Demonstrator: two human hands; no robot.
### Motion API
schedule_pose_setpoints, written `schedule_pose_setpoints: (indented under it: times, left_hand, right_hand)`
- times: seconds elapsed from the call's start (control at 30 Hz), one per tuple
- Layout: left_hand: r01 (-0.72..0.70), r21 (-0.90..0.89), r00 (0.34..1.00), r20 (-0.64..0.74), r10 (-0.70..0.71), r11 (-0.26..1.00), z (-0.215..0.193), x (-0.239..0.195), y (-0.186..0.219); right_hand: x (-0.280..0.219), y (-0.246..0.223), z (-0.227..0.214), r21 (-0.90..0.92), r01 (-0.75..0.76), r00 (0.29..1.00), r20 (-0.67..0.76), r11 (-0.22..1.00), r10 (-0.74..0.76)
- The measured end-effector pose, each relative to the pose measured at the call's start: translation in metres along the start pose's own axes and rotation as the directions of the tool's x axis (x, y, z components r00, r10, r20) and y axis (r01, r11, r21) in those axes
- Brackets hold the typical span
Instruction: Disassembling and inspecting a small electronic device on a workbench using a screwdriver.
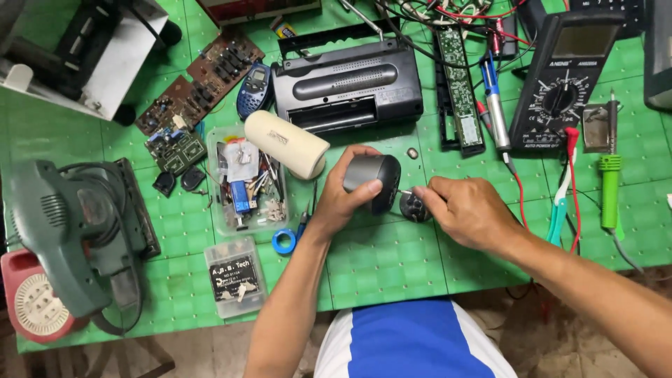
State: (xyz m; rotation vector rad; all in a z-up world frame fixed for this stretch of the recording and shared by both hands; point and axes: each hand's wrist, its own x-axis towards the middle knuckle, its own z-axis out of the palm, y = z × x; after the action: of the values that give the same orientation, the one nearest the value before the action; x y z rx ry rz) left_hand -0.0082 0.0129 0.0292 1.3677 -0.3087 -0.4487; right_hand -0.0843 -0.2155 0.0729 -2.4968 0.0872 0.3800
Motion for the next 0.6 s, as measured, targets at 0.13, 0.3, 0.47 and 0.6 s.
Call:
schedule_pose_setpoints:
  times: [0.13,0.3,0.47,0.6]
  left_hand:
    - [0.052,0.02,0.998,-0.028,-0.051,0.998,-0.001,-0.002,-0.004]
    - [0.058,0.046,0.995,-0.081,-0.054,0.997,0.0,-0.006,0.005]
    - [0.063,0.085,0.996,-0.069,-0.057,0.994,0.002,-0.009,-0.003]
    - [0.084,0.082,0.994,-0.081,-0.077,0.993,0.001,-0.009,-0.004]
  right_hand:
    - [-0.002,0.015,0.017,-0.137,0.282,0.935,-0.185,0.95,-0.304]
    - [-0.002,0.015,0.02,-0.207,0.373,0.856,-0.3,0.905,-0.421]
    - [-0.002,0.011,0.021,-0.117,0.281,0.911,-0.278,0.953,-0.303]
    - [-0.005,0.017,0.027,-0.147,0.302,0.886,-0.322,0.942,-0.335]
